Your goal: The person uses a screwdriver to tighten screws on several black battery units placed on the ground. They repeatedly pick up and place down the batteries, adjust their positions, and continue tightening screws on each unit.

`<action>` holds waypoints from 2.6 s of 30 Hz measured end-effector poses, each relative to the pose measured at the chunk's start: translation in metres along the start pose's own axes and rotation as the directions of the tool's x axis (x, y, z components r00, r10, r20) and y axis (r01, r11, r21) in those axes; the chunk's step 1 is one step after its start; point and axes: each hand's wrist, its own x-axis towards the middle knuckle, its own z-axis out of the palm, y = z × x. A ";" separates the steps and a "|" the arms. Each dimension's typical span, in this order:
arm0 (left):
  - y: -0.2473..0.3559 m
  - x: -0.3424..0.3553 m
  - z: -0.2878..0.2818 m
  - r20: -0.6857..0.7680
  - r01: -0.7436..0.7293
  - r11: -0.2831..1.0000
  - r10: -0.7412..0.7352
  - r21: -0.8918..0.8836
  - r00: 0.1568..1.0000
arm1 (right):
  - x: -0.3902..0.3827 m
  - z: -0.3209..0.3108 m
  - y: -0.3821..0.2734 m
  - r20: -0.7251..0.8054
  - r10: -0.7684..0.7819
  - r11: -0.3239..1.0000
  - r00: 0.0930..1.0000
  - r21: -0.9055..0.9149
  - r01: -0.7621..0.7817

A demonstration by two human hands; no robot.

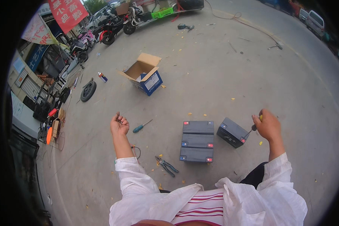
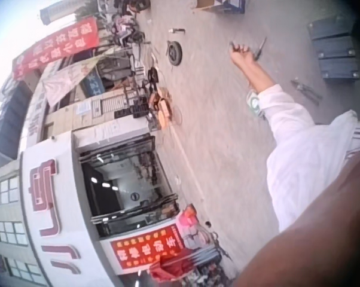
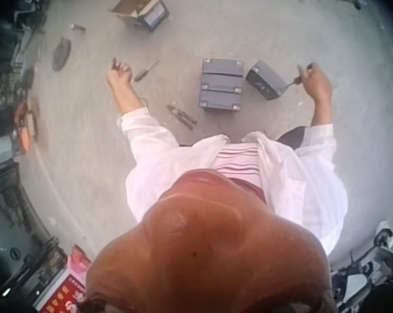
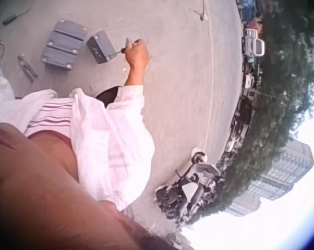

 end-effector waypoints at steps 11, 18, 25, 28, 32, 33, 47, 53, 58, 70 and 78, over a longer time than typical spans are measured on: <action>-0.001 -0.008 0.012 -0.001 -0.008 1.000 0.008 -0.015 1.000 | 0.001 -0.001 0.002 0.029 -0.052 0.998 0.998 0.034 0.051; -0.001 -0.004 0.009 -0.002 -0.001 1.000 0.001 -0.013 1.000 | 0.005 0.000 0.001 0.104 -0.040 0.993 0.994 0.116 0.028; -0.002 -0.003 0.009 -0.004 0.003 1.000 -0.003 -0.018 1.000 | 0.004 0.010 0.010 -0.017 -0.123 0.964 0.992 0.236 0.124; -0.003 -0.002 0.009 -0.018 0.006 1.000 -0.007 -0.020 1.000 | 0.007 0.004 0.003 0.066 -0.069 0.988 0.995 0.140 0.059; -0.003 -0.001 0.009 -0.018 0.003 1.000 -0.003 -0.008 1.000 | 0.011 -0.002 -0.003 0.111 0.102 0.993 0.989 -0.074 -0.094; -0.002 0.001 0.007 -0.010 0.004 1.000 -0.004 -0.009 1.000 | 0.009 0.001 -0.001 0.086 0.046 0.999 0.995 0.014 -0.048; -0.003 -0.001 0.006 -0.011 -0.003 1.000 0.003 -0.024 1.000 | 0.005 0.007 0.002 0.079 -0.060 0.933 0.995 0.360 0.028; -0.002 0.003 0.005 -0.012 0.000 1.000 -0.001 -0.024 1.000 | 0.009 0.002 0.000 0.070 -0.037 0.999 0.997 0.004 0.037; -0.001 0.003 0.004 -0.007 -0.008 1.000 0.007 -0.029 1.000 | 0.004 0.004 -0.001 0.080 -0.106 0.965 0.991 0.248 0.084; 0.001 0.004 0.002 -0.003 -0.017 1.000 0.017 -0.025 1.000 | 0.003 0.006 0.005 0.019 -0.088 0.985 0.996 0.152 0.084; 0.004 0.005 0.000 0.010 -0.027 0.999 0.027 -0.031 1.000 | 0.008 0.004 0.007 0.003 0.017 0.999 1.000 -0.047 -0.017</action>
